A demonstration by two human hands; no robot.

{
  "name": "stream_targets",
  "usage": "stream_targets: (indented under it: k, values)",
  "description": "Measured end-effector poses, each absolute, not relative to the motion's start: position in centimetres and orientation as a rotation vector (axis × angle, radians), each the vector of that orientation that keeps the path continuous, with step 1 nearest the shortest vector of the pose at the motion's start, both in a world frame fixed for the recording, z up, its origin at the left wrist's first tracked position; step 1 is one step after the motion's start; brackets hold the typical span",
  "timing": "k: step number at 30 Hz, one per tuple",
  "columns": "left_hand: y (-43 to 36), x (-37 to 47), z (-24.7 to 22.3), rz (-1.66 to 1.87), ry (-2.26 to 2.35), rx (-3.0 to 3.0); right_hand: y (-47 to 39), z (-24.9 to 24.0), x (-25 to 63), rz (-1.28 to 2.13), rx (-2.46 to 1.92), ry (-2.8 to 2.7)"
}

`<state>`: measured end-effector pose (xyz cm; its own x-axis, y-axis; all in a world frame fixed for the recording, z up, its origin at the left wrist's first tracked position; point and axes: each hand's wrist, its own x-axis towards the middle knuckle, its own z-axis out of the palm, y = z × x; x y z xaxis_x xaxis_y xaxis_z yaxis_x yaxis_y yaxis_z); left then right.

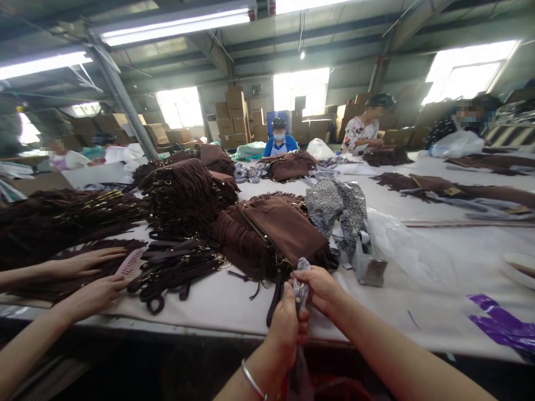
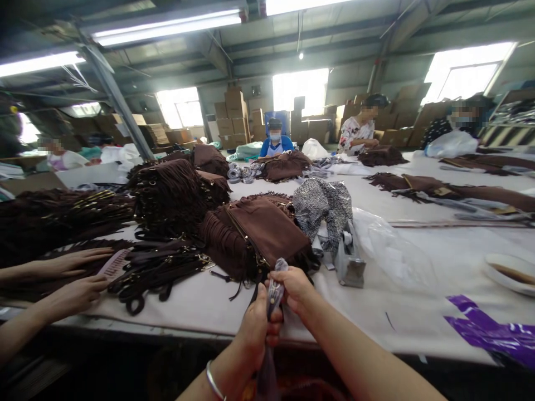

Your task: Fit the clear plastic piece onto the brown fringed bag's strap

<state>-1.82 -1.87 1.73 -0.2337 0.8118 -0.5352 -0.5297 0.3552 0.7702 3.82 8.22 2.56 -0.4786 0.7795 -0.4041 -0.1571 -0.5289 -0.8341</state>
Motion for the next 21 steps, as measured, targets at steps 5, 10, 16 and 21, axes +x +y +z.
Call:
stream_targets:
  k: [5, 10, 16, 21]
  values:
    - [-2.0, -2.5, 1.5, 1.259, 1.081, 0.252, 8.9, 3.3, 4.1, 2.121, -1.057, -1.005]
    - [-1.6, -3.7, 2.0, 1.134, 0.976, 0.288, 9.5, 3.4, 5.2, 2.146, -1.010, -1.005]
    - [-0.5, -4.2, 2.6, 1.220, 0.845, 0.234, 4.9, 2.8, 9.4, 2.064, -0.995, -1.204]
    - [0.8, -2.8, 2.7, 1.444, 0.953, 0.178, -1.9, 1.2, 13.2, 2.307, -0.978, -1.564]
